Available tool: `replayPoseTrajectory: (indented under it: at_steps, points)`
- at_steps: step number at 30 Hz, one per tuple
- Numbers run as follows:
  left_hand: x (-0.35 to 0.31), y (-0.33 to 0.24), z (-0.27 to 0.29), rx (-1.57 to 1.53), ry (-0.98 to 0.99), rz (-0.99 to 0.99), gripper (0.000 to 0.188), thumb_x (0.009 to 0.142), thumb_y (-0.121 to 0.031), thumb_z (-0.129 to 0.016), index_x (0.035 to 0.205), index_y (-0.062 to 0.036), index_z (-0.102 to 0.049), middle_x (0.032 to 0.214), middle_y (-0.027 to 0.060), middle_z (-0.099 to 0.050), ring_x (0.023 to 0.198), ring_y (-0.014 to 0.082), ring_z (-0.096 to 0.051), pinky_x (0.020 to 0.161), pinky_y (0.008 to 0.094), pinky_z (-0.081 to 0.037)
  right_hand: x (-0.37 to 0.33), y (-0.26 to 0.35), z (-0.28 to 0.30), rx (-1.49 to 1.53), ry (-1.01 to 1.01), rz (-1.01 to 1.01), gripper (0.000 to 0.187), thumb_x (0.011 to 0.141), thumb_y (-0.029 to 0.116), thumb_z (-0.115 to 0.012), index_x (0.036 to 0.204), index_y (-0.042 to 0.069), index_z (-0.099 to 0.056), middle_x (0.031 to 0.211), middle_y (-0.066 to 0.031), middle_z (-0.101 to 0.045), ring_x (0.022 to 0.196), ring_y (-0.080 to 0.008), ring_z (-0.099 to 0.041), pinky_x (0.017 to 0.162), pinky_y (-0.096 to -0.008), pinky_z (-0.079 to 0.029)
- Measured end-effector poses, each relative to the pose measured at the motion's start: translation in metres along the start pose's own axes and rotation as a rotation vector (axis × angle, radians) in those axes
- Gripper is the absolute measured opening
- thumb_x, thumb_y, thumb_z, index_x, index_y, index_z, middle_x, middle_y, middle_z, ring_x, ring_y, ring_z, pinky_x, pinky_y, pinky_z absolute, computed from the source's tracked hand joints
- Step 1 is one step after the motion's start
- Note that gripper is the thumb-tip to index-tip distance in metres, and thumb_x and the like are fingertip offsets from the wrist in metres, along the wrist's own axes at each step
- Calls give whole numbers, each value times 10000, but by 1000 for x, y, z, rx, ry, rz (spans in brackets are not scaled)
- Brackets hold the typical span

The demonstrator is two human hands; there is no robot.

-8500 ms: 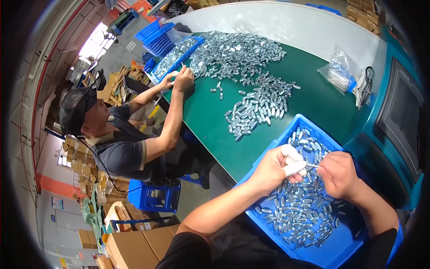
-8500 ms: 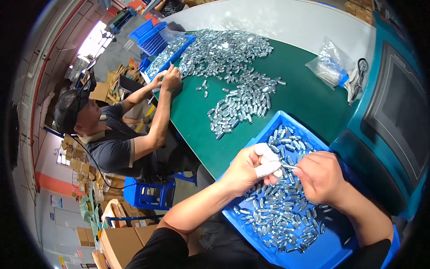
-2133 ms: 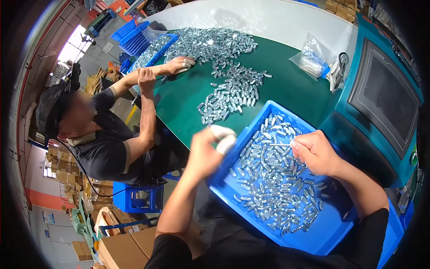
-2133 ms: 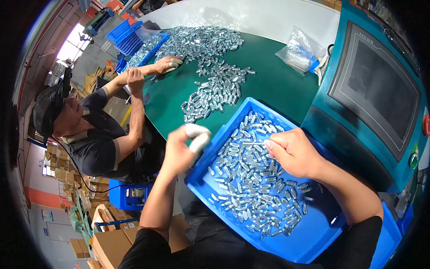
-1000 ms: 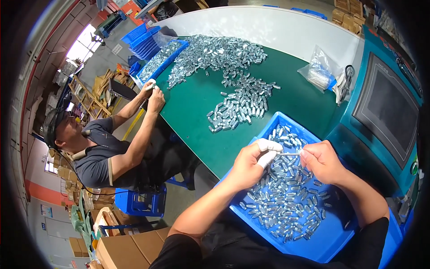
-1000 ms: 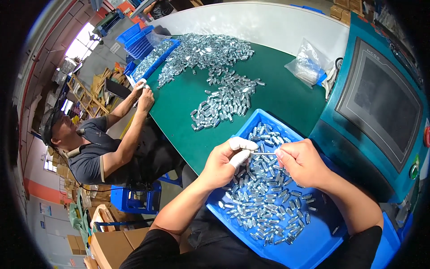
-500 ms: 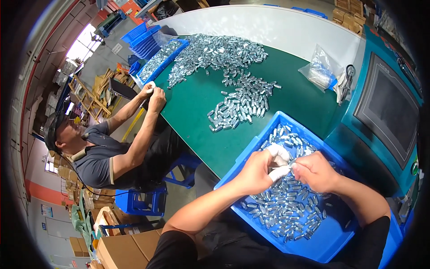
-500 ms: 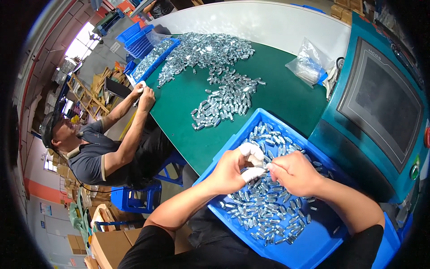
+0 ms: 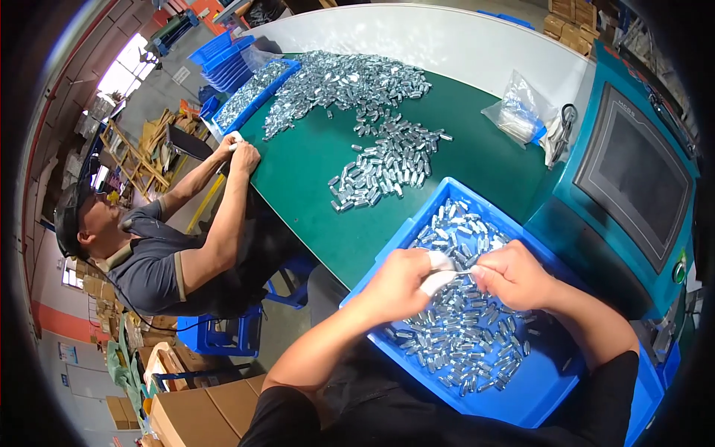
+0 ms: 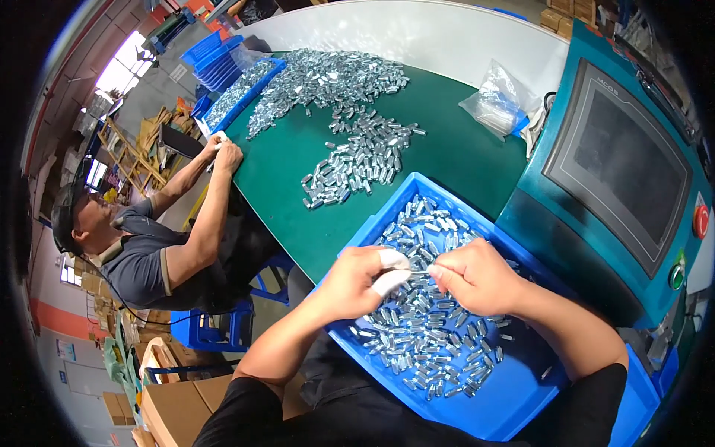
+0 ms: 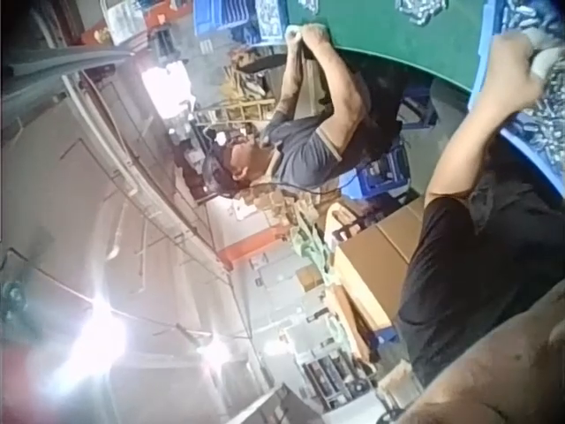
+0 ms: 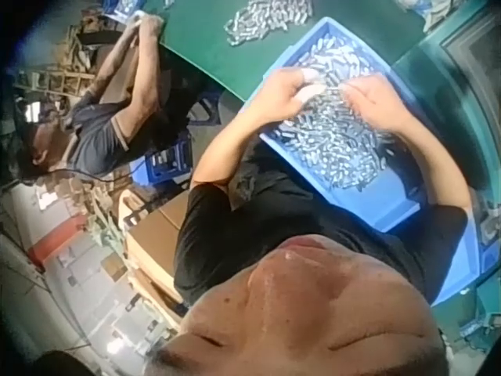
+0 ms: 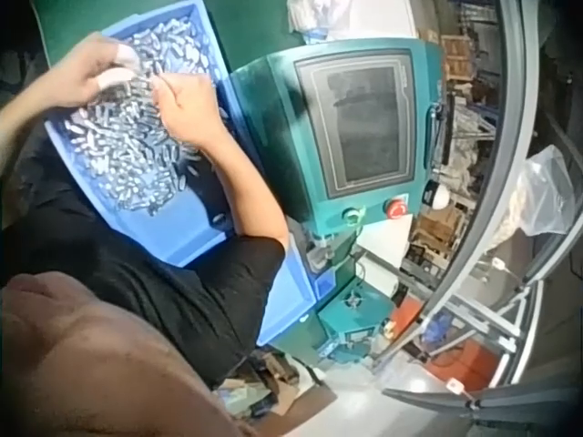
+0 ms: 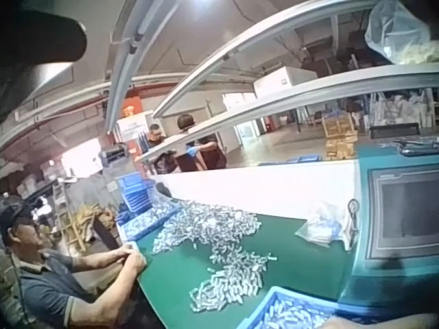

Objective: Inspecting and sorting small metal hardware components into a blue tray at a factory workstation.

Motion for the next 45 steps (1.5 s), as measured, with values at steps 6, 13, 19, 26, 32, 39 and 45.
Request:
replayPoseTrajectory:
  at_steps: [6, 13, 19, 26, 32, 39, 45]
  points:
    - [-26, 10, 50, -106, 60, -64, 147, 806, -48, -746, 947, -19, -717, 962, 120, -720, 895, 253, -678, 821, 359, -520, 5, 1, 7, 61, -81, -64, 345, 974, 128, -508, 666, 11, -609, 544, -62, -580, 499, -143, -574, 515, -294, -449]
    - [-44, 129, 126, 563, -509, 245, 149, 813, -5, -727, 961, -17, -708, 956, 106, -682, 857, 208, -664, 743, 289, -523, 4, 9, 9, 50, -86, -42, 356, 981, 178, -531, 674, 17, -608, 568, -91, -590, 518, -201, -593, 539, -338, -459]
    - [-41, 132, 130, 619, -383, 430, 187, 807, -15, -748, 983, -8, -686, 889, 89, -668, 786, 146, -643, 692, 295, -514, 2, 6, 9, 34, -94, 16, 348, 981, 139, -507, 669, 9, -589, 549, -71, -567, 510, -153, -580, 524, -309, -459]
    - [-3, 45, 49, -491, -299, 377, 175, 909, -52, -679, 1069, -5, -627, 924, 74, -704, 798, 141, -669, 704, 275, -540, -2, 5, 14, 134, -164, -65, 348, 987, 156, -524, 679, 13, -603, 563, -69, -578, 505, -150, -566, 517, -313, -442]
    - [7, 34, 5, -648, -181, 256, 180, 917, 26, -646, 1096, 16, -667, 961, 75, -693, 837, 137, -658, 767, 283, -540, 3, 7, 21, 125, -173, -99, 337, 987, 147, -526, 693, 4, -608, 582, -70, -580, 506, -140, -551, 517, -306, -435]
    - [2, 37, 4, -742, -189, 292, 180, 913, 37, -650, 1090, 14, -671, 971, 87, -696, 846, 140, -664, 773, 274, -544, 2, 10, 18, 78, -205, -54, 354, 976, 135, -498, 655, 7, -572, 547, -52, -543, 483, -123, -524, 492, -289, -408]
    - [4, 34, -6, -626, -166, 200, 176, 909, 23, -665, 1085, 16, -670, 958, 74, -694, 869, 130, -669, 792, 280, -545, 4, 4, 12, 14, -203, 9, 322, 955, 108, -527, 651, 14, -574, 551, -73, -544, 497, -174, -549, 504, -314, -421]
Point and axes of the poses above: each hand's wrist, its own x-axis towards the middle knuckle, its own z-axis out of the back of the hand, y = z × x, the point moved 5 cm from there along x, towards the middle knuckle
